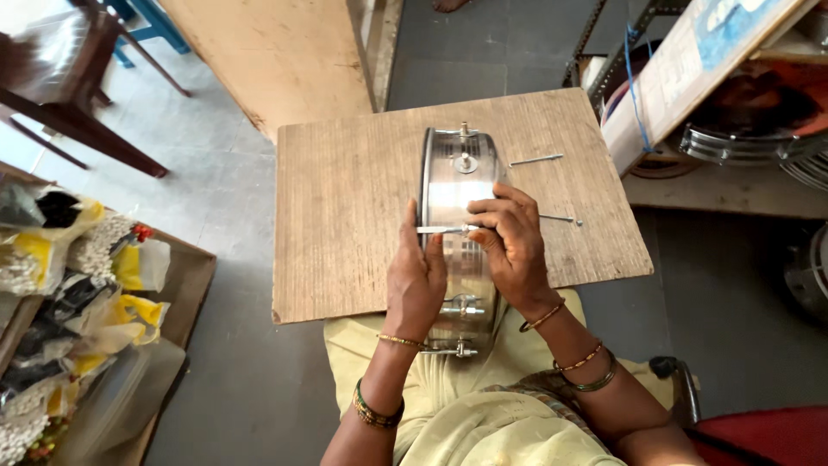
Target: The person assembles a metal drum by inserting metal rods into the side and securing them using a small wrench.
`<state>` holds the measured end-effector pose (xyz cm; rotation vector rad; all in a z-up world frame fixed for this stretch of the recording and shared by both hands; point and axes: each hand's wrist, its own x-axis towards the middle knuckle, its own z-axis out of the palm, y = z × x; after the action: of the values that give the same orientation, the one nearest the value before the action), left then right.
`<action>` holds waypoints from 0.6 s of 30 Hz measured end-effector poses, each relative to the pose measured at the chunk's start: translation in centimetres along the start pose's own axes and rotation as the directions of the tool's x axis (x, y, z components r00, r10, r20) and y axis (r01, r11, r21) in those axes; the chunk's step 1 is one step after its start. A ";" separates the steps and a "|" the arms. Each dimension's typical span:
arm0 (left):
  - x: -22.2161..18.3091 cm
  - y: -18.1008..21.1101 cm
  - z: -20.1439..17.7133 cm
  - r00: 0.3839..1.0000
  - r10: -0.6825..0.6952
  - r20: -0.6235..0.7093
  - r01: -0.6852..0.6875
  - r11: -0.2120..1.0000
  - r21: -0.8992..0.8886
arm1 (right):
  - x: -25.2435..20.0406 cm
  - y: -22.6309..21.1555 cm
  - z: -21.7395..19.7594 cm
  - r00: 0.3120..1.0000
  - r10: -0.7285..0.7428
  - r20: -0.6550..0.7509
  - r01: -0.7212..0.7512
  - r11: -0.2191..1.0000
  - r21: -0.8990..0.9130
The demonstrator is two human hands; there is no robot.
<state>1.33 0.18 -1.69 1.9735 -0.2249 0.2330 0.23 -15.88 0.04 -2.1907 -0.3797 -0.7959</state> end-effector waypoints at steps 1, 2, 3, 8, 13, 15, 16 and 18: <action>0.1 0.0 -0.1 1.000 0.005 0.002 -0.005 1.000 -0.014 | 0.1 0.1 0.1 1.000 -0.004 0.000 0.004 1.000 -0.006; 0.0 0.0 -0.2 1.000 0.005 0.003 -0.005 1.000 -0.026 | 0.2 0.3 0.1 1.000 -0.006 0.003 0.006 1.000 -0.009; 0.1 0.0 -0.2 1.000 0.030 -0.004 -0.030 0.999 -0.037 | 0.2 0.3 0.2 1.000 -0.009 0.007 0.009 1.000 -0.012; 0.2 0.3 -0.5 0.999 -0.030 0.020 0.031 0.999 -0.027 | 0.4 -0.2 -0.2 1.000 0.006 0.005 -0.006 1.000 0.019; -0.4 0.4 -0.2 1.000 0.014 0.011 -0.014 1.000 -0.022 | -0.2 -0.2 -0.9 0.999 -0.025 0.025 0.025 1.000 0.016; -0.5 0.4 -0.1 1.000 0.000 0.021 0.000 0.999 -0.045 | -0.4 0.1 -0.9 1.000 -0.002 0.026 0.000 0.999 0.053; -0.5 0.5 -0.2 0.999 -0.019 0.028 0.021 0.999 -0.046 | -0.3 0.2 -0.8 1.000 -0.002 0.022 0.001 0.999 0.046; -0.4 0.7 -0.2 0.999 -0.024 0.026 0.025 0.999 -0.048 | -0.2 0.2 -0.7 1.000 -0.002 0.015 0.001 0.999 0.032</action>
<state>0.72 0.10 -1.10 1.9311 -0.2202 0.1851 -0.13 -16.52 0.11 -2.1675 -0.3990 -0.7696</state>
